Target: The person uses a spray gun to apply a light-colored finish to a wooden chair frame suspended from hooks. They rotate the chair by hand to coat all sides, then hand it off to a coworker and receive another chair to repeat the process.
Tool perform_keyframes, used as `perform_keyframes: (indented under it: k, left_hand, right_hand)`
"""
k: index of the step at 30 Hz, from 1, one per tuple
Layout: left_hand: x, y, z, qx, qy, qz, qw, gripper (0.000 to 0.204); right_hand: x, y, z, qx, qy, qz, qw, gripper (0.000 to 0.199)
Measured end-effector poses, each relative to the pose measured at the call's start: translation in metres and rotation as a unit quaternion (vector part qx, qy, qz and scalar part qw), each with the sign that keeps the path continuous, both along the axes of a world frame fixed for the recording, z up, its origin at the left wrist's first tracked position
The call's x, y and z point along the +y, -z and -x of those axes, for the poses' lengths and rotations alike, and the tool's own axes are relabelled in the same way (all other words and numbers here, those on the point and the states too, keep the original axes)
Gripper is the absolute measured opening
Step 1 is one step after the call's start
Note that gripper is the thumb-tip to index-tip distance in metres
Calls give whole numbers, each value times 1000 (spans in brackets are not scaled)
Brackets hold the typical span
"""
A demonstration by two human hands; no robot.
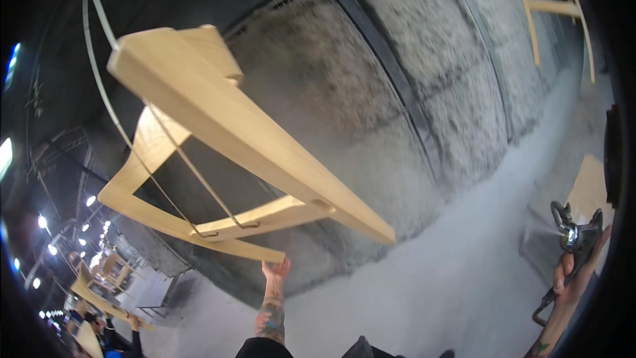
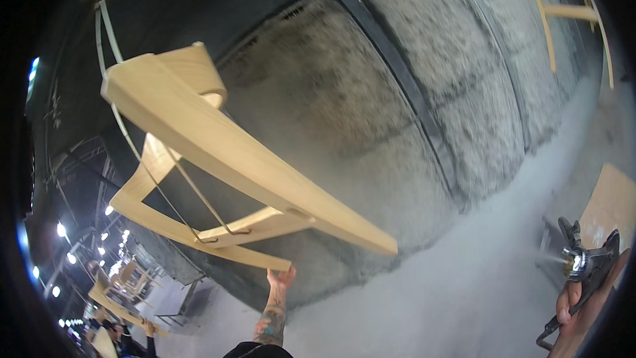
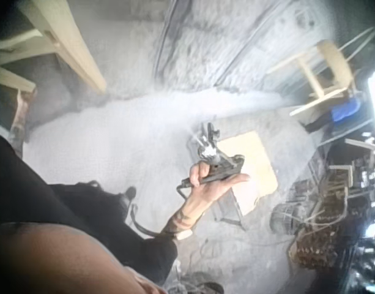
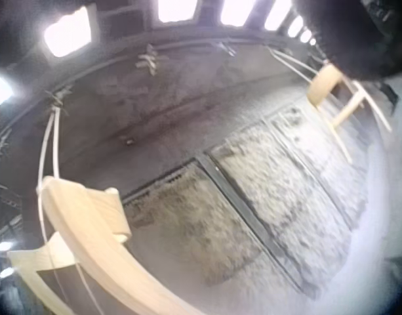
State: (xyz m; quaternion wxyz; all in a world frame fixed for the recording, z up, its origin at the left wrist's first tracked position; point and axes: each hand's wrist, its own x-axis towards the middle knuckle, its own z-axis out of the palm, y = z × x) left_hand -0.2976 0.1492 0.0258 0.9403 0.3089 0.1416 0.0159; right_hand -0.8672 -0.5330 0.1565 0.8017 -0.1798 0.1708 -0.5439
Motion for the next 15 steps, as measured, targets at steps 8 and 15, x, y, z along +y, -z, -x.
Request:
perform_keyframes:
  k: [8,15]
  left_hand:
    - [-4,22,20,-1,14,17,1000,89]
    - [6,30,48,-45,53,89,994,73]
  right_hand:
    - [-20,21,32,-176,19,198,964,47]
    - [69,34,83,-25,91,-40,995,79]
